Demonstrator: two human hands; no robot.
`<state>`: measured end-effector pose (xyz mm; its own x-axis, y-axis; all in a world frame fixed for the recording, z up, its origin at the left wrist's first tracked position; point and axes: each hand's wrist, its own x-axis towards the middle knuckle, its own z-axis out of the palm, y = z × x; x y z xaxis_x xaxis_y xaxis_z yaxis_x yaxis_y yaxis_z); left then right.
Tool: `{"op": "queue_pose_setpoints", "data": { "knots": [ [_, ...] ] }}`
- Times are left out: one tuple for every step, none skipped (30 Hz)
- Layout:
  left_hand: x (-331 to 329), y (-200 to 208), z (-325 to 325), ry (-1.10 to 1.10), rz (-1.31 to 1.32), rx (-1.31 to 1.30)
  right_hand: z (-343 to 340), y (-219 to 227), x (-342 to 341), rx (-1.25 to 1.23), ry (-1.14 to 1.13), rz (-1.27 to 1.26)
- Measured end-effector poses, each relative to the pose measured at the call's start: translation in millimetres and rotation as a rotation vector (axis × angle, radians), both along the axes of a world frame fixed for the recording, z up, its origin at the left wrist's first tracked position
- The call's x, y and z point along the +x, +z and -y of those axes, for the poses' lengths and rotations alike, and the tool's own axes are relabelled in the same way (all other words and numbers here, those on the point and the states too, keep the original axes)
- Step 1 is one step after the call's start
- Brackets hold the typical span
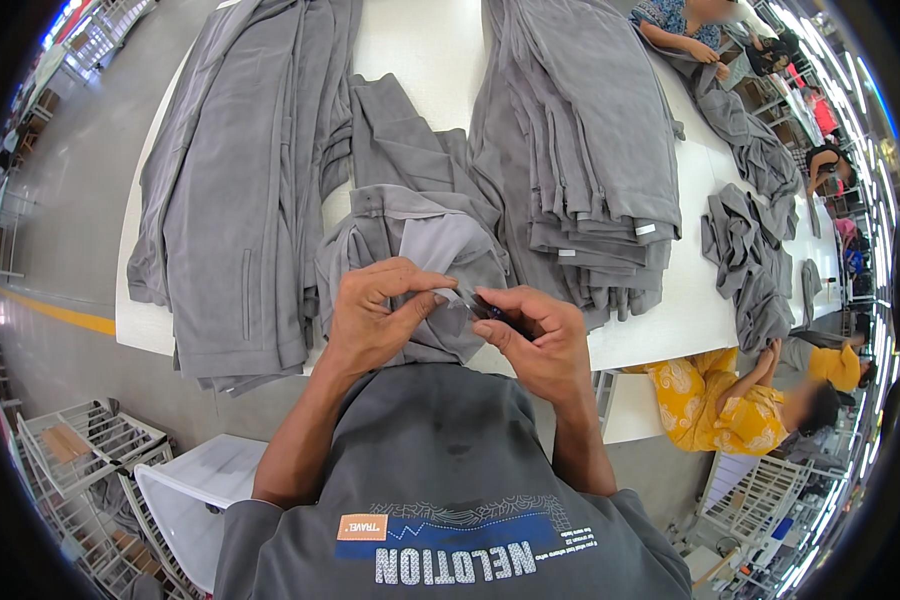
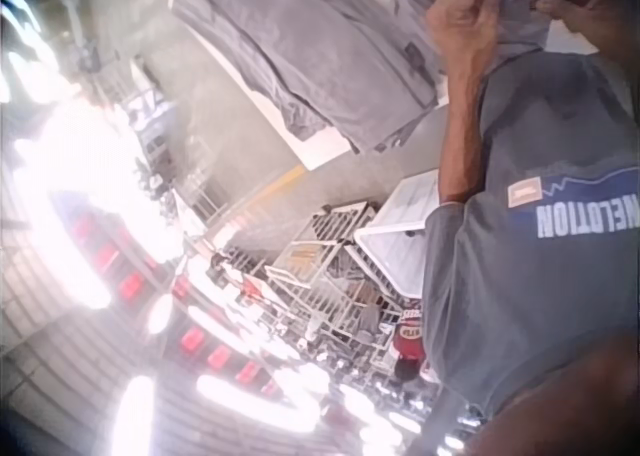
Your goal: The person uses a small cutting tool to trim loose threads from the waistband and seams of gray sweatpants. They repeatedly pick up pants from a pile, cut visible threads, and place the pants back on the table.
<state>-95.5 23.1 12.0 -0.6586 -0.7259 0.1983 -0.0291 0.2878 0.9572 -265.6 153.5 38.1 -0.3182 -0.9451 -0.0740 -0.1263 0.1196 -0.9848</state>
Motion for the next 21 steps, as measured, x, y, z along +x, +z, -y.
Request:
{"op": "queue_pose_setpoints", "data": {
  "knots": [
    [-0.2, -0.1, 0.3, -0.002, -0.003, -0.013, -0.1, 0.2, -0.2, -0.011, -0.001, -0.018],
    [-0.4, -0.1, 0.5, -0.004, -0.006, -0.027, -0.2, 0.6, -0.5, -0.022, -0.002, -0.035],
    [-0.5, 0.0, 0.4, -0.004, -0.009, -0.045, -0.1, 3.3, -0.6, -0.01, 0.013, -0.082],
    [-0.6, 0.4, 0.3, -0.004, -0.013, -0.064, 0.1, 8.4, -0.5, 0.002, 0.028, -0.13],
    [-0.7, 0.7, 0.3, -0.003, -0.017, -0.083, 0.1, 11.4, -0.7, 0.014, 0.043, -0.177],
    [-0.7, 1.0, 0.7, -0.01, -0.004, -0.112, -0.5, 12.3, -1.1, 0.032, 0.053, -0.18],
    [-0.2, 1.1, 1.5, -0.017, 0.008, -0.141, -1.2, 12.9, -1.6, 0.049, 0.063, -0.182],
    [0.3, 1.4, 2.3, -0.023, 0.021, -0.17, -1.7, 13.2, -1.9, 0.067, 0.074, -0.185],
    [0.7, 2.0, 3.2, -0.039, 0.024, -0.182, -2.2, 12.7, -2.0, 0.065, 0.071, -0.171],
    [1.2, 3.0, 4.2, -0.055, 0.027, -0.195, -2.8, 11.9, -1.9, 0.063, 0.068, -0.157],
    [1.6, 3.7, 4.9, -0.07, 0.03, -0.207, -3.2, 11.4, -2.0, 0.061, 0.066, -0.143],
    [1.8, 3.8, 5.3, -0.077, 0.035, -0.216, -3.5, 12.0, -2.3, 0.069, 0.073, -0.15],
    [2.0, 3.7, 5.6, -0.083, 0.041, -0.225, -3.8, 13.2, -2.8, 0.076, 0.08, -0.157],
    [2.3, 3.5, 5.7, -0.09, 0.046, -0.234, -4.0, 13.7, -3.0, 0.084, 0.088, -0.164],
    [2.6, 3.0, 5.8, -0.097, 0.05, -0.236, -4.0, 13.2, -3.1, 0.072, 0.09, -0.165],
    [3.0, 2.1, 5.8, -0.104, 0.054, -0.238, -3.8, 12.2, -3.0, 0.06, 0.093, -0.166],
    [3.2, 1.6, 5.8, -0.111, 0.058, -0.24, -3.7, 11.7, -3.0, 0.048, 0.095, -0.166],
    [3.1, 1.7, 5.9, -0.117, 0.063, -0.24, -3.5, 12.2, -3.5, 0.061, 0.11, -0.171],
    [2.9, 2.0, 6.2, -0.124, 0.067, -0.24, -3.4, 13.3, -4.1, 0.073, 0.125, -0.175],
    [2.8, 2.1, 6.4, -0.13, 0.071, -0.239, -3.2, 13.8, -4.4, 0.085, 0.14, -0.179],
    [2.9, 1.8, 6.3, -0.13, 0.069, -0.237, -3.2, 13.7, -4.3, 0.081, 0.14, -0.184]
  ]
}}
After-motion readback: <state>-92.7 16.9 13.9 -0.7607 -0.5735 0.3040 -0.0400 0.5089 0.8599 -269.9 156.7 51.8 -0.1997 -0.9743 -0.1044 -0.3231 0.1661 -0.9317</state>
